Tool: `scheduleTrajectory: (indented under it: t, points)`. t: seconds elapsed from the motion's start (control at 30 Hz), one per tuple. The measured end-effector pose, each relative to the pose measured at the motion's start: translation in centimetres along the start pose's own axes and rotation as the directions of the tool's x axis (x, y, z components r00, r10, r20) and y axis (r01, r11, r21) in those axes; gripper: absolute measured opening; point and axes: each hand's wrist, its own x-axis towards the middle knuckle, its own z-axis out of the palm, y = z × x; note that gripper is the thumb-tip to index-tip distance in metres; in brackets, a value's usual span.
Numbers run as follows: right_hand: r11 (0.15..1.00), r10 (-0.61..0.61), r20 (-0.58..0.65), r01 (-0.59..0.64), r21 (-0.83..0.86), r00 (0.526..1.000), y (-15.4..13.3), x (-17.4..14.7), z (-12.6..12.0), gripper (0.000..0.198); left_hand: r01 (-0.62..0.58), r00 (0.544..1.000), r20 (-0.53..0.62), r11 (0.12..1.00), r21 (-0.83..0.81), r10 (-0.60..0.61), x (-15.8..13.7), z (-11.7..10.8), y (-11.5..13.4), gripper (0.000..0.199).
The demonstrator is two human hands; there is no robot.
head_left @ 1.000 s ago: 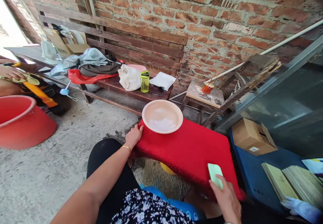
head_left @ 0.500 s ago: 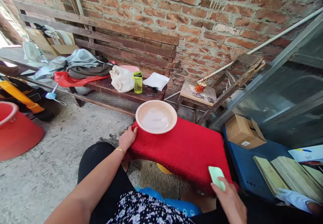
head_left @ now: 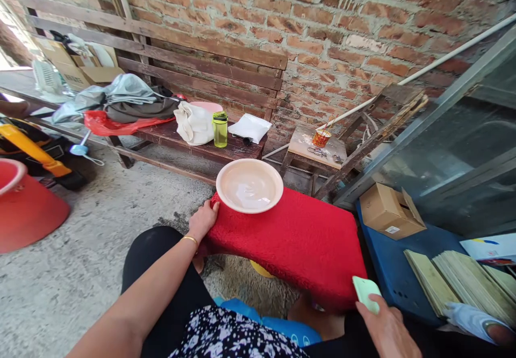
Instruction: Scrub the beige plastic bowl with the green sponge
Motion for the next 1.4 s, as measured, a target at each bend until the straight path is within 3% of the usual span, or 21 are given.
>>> scheduleTrajectory:
  t: [0.1,0.2,0.3,0.37,0.43,0.47,0.53,0.57,0.63,0.7,0.77,0.83,0.9,0.97,1.07,1.13,1.17,1.23,1.33,1.4]
  points:
    - [0.998,-0.045,-0.073,0.043,-0.035,0.996,0.1,1.1,-1.0,0.068,0.019,1.000,-0.004,1.000,0.013,-0.019,-0.5,-0.3,0.4,0.063]
    - [0.954,-0.298,-0.018,0.297,-0.024,0.954,-6.9,0.8,-0.1,0.061,0.017,1.000,-0.020,1.000,0.024,-0.016,-0.8,-0.5,0.7,0.060]
    - [0.818,-0.575,0.039,0.575,0.004,0.817,-17.5,-1.9,2.0,0.041,0.012,0.999,-0.037,1.000,0.020,-0.012,-0.8,-0.3,0.7,0.057]
    - [0.687,-0.723,0.082,0.727,-0.023,0.686,-23.7,-4.1,3.2,0.033,0.011,0.999,-0.043,1.000,0.009,-0.010,-0.7,-0.2,0.6,0.057]
    - [0.611,-0.784,0.110,0.791,-0.038,0.611,-27.6,-5.6,4.0,0.031,0.002,0.999,-0.050,1.000,0.003,-0.002,-0.6,-0.1,0.5,0.057]
    - [0.601,-0.790,0.118,0.798,-0.042,0.602,-28.4,-5.8,4.2,0.031,-0.003,0.999,-0.053,1.000,0.001,0.003,-0.6,0.0,0.4,0.057]
    - [0.617,-0.775,0.130,0.785,-0.057,0.619,-27.6,-5.0,4.2,0.032,-0.006,0.998,-0.059,1.000,-0.004,0.006,-0.6,0.1,0.4,0.056]
    - [0.646,-0.748,0.138,0.760,-0.071,0.649,-26.0,-4.0,4.1,0.033,-0.008,0.998,-0.059,1.000,-0.008,0.007,-0.6,0.1,0.4,0.056]
    - [0.746,-0.641,0.151,0.657,-0.105,0.752,-21.1,-1.4,3.6,0.037,-0.009,0.998,-0.058,1.000,-0.013,0.009,-0.7,0.1,0.5,0.057]
    - [0.868,-0.460,0.145,0.478,-0.134,0.876,-15.0,1.6,2.8,0.047,-0.009,0.998,-0.054,1.000,-0.011,0.008,-0.7,0.1,0.5,0.058]
    - [0.922,-0.347,0.134,0.364,-0.131,0.928,-10.1,3.9,1.8,0.060,-0.005,0.999,-0.050,1.000,-0.012,0.004,-0.7,0.0,0.6,0.059]
    - [0.933,-0.314,0.107,0.328,-0.148,0.943,-8.1,4.5,1.0,0.069,-0.002,0.999,-0.050,1.000,-0.013,0.001,-0.7,0.0,0.6,0.059]
    - [0.915,-0.359,0.088,0.369,-0.162,0.929,-9.9,3.2,0.9,0.067,-0.003,0.999,-0.053,1.000,-0.010,0.002,-0.7,-0.1,0.5,0.059]
    - [0.871,-0.465,0.098,0.474,-0.129,0.880,-14.5,0.4,1.4,0.054,-0.004,0.999,-0.047,1.000,-0.009,0.003,-0.7,-0.2,0.5,0.059]
    - [0.743,-0.660,0.127,0.668,-0.038,0.741,-22.0,-3.9,2.5,0.037,-0.007,0.999,-0.040,1.000,-0.014,0.007,-0.7,-0.2,0.4,0.058]
    - [0.686,-0.716,0.164,0.727,-0.015,0.679,-24.3,-5.2,3.0,0.033,-0.009,0.999,-0.045,1.000,-0.018,0.008,-0.6,-0.1,0.3,0.058]
    - [0.688,-0.711,0.184,0.725,-0.017,0.679,-24.2,-5.1,3.0,0.032,-0.011,0.999,-0.047,1.000,-0.019,0.010,-0.6,0.0,0.3,0.057]
    - [0.750,-0.637,0.221,0.660,-0.043,0.739,-21.4,-3.5,2.7,0.034,-0.019,0.998,-0.055,1.000,-0.023,0.018,-0.5,0.1,0.2,0.057]
    - [0.892,-0.396,0.260,0.436,-0.120,0.881,-13.3,0.6,1.0,0.042,-0.025,0.998,-0.058,0.999,-0.024,0.024,-0.4,0.3,0.1,0.058]
    - [0.942,-0.233,0.255,0.283,-0.182,0.939,-8.4,3.1,-0.4,0.048,-0.021,0.999,-0.050,0.999,-0.027,0.019,-0.3,0.3,0.1,0.060]
